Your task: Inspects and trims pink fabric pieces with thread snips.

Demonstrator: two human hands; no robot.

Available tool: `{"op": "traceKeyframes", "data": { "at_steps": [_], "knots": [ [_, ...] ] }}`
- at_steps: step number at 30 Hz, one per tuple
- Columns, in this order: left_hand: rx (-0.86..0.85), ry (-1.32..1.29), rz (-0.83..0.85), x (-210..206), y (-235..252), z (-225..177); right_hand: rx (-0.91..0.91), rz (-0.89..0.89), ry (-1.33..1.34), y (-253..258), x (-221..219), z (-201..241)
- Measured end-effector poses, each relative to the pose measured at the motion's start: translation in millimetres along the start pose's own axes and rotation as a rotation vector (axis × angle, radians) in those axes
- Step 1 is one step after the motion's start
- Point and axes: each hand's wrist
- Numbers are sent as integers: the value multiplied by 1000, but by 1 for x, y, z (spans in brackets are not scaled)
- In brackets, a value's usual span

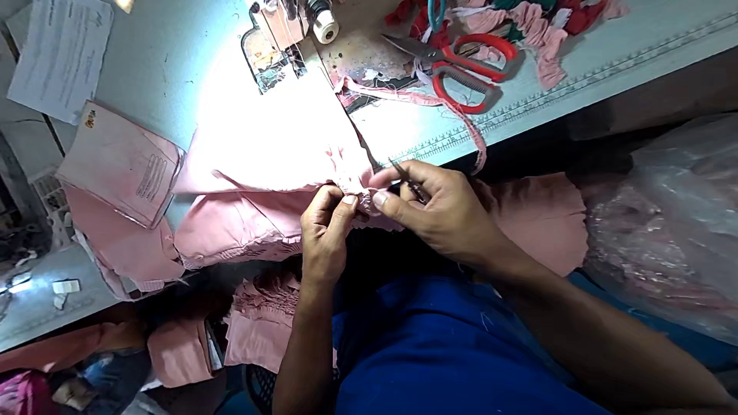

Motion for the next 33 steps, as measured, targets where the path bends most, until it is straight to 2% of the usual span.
{"op": "traceKeyframes", "data": {
  "at_steps": [3, 6, 9, 11, 15, 18, 20, 24, 29, 33],
  "knots": [
    [8, 39, 2, 1, 0, -3, 111, -111, -177, 0, -6, -1],
    [32, 153, -21, -1, 2, -7, 373, -275, -382, -3, -12, -8],
    [33, 270, -24, -5, 4, -9, 577, -344, -498, -7, -14, -18],
    [14, 265, -4, -6, 4, -9, 628, -369, -524, -8, -15, -21],
    [-16, 289, 20, -6, 3, -14, 584, -305, -423, -12, -17, -20],
    [-26, 292, 27, -6, 3, -16, 417, -206, -211, -12, -17, -14],
    [-27, 284, 22, -7, 2, -17, 309, -214, -137, -11, -17, -9],
    [-38, 268, 13, -8, 2, -15, 250, -261, -212, -11, -16, -7],
    [-37, 289, 30, -6, 2, -14, 300, -351, -373, -11, -19, -8],
    [-20, 343, 79, -5, 1, -13, 199, -278, -306, -8, -16, -4]
  ]
}}
Point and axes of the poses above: each hand's wrist, its own y-axis towards the middle knuckle, its own x-axis out of the back of the hand, z = x × y, and after that the axes turned 14 degrees about -x, right-handed
